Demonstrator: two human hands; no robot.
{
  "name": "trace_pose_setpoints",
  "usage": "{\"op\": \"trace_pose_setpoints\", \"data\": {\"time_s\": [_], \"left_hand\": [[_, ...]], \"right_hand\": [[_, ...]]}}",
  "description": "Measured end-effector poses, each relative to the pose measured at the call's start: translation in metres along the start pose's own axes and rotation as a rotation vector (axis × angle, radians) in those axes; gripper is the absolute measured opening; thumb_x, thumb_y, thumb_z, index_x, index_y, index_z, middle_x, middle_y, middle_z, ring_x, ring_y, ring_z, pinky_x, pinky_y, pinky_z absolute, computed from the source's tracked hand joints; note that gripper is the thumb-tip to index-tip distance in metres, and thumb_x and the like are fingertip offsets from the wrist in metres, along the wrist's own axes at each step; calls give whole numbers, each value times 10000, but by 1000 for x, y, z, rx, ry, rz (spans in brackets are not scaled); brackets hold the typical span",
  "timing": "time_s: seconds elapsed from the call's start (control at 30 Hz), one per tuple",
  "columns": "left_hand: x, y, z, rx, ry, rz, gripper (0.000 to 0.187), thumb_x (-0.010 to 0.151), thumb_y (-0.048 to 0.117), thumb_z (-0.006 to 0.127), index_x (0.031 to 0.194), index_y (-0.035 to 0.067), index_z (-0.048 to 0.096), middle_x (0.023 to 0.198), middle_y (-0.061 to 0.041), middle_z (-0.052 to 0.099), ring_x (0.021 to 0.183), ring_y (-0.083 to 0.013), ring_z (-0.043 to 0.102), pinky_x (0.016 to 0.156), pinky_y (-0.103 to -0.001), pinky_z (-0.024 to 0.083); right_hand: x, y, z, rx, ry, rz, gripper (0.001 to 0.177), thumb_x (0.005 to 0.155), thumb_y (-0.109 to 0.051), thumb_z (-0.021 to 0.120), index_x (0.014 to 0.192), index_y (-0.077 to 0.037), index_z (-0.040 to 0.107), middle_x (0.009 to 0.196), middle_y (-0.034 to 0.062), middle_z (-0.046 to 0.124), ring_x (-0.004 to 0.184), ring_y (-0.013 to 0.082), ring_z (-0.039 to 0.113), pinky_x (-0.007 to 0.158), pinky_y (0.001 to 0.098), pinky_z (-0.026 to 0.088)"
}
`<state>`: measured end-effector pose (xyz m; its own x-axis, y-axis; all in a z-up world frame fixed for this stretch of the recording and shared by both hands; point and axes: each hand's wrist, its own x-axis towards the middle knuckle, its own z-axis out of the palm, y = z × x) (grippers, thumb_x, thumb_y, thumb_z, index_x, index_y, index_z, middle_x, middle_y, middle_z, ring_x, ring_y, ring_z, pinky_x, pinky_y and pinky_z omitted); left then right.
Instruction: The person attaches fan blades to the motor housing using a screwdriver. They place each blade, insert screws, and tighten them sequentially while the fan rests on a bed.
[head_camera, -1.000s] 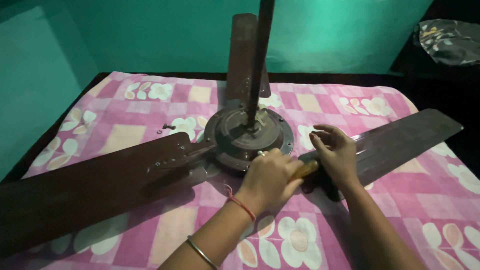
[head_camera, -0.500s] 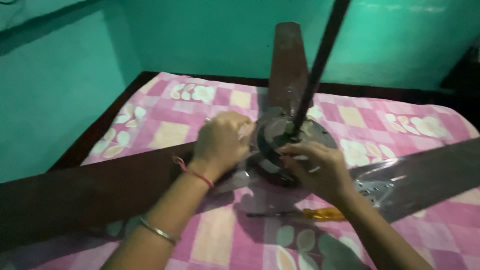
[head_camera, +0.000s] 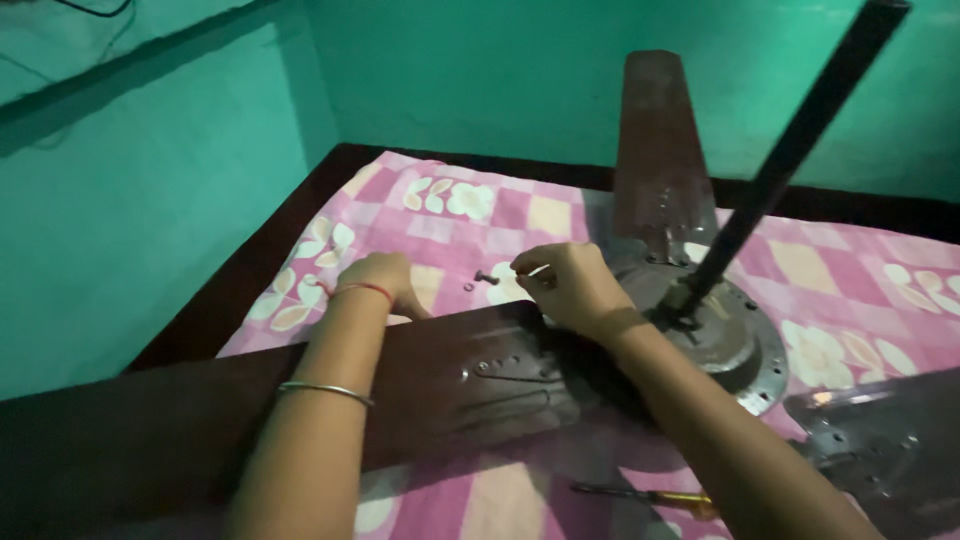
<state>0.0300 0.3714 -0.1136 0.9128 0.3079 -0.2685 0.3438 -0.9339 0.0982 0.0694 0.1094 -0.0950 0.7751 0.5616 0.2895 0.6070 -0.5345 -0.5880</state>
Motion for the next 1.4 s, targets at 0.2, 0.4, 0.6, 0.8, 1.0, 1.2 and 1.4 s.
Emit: {"op": "trace_pose_setpoints", "data": {"time_s": [0.2, 0.4, 0.6, 0.8, 1.0, 1.2, 1.4], "left_hand": [[4, 10, 1, 69, 27, 3, 673, 625, 463, 963, 1167, 116, 765, 1213, -141, 734, 1130, -319, 713, 962, -437, 584], [-7, 6, -5, 35, 29, 9, 607, 626, 448, 949, 1118, 133, 786, 1153, -130, 758, 1065, -305, 735, 919, -420, 597], [-11, 3, -8, 21, 44, 29, 560, 600, 425, 956, 1057, 139, 806, 1100, -113, 773, 1029, -289, 745, 896, -406, 602], [-8, 1, -7, 34, 59, 44, 609, 582, 472, 954, 1063, 133, 796, 1102, -126, 774, 1033, -297, 747, 898, -412, 601], [-9, -1, -7, -41, 86, 42, 763, 634, 704, 818, 1127, 122, 782, 1178, -152, 748, 1092, -328, 720, 953, -424, 576], [-10, -1, 3, -110, 39, -8, 809, 678, 736, 724, 1197, 119, 771, 1280, -151, 717, 1177, -330, 694, 1009, -434, 551], [-31, 0, 4, -144, 87, -42, 767, 825, 727, 639, 1232, 84, 733, 1314, -196, 672, 1197, -363, 661, 1018, -462, 529]], "right_hand": [[43, 31, 31, -1, -15, -10, 268, 794, -120, 789, 1056, -63, 778, 945, 138, 802, 816, 230, 792, 713, 349, 626], [74, 50, 52, -104, 2, -34, 228, 763, -131, 795, 975, -48, 808, 907, 146, 799, 800, 259, 787, 746, 352, 622], [90, 58, 57, -169, -60, -42, 250, 761, -157, 789, 991, -62, 808, 938, 144, 794, 843, 282, 780, 807, 367, 613], [70, 29, 39, -257, -66, 15, 253, 790, -201, 760, 1013, -93, 813, 980, 140, 791, 895, 303, 759, 831, 393, 594], [20, -32, 8, -345, -200, 281, 286, 980, -238, 599, 1229, -243, 740, 950, 141, 787, 776, 336, 791, 836, 384, 620], [-27, -39, -22, -519, 24, -262, 211, 903, -183, 631, 1042, -117, 776, 1079, 90, 774, 952, 307, 732, 885, 442, 563], [-115, 3, -72, -473, 50, -488, 283, 825, -165, 737, 1095, -82, 752, 978, 114, 731, 922, 309, 718, 818, 416, 579]]}}
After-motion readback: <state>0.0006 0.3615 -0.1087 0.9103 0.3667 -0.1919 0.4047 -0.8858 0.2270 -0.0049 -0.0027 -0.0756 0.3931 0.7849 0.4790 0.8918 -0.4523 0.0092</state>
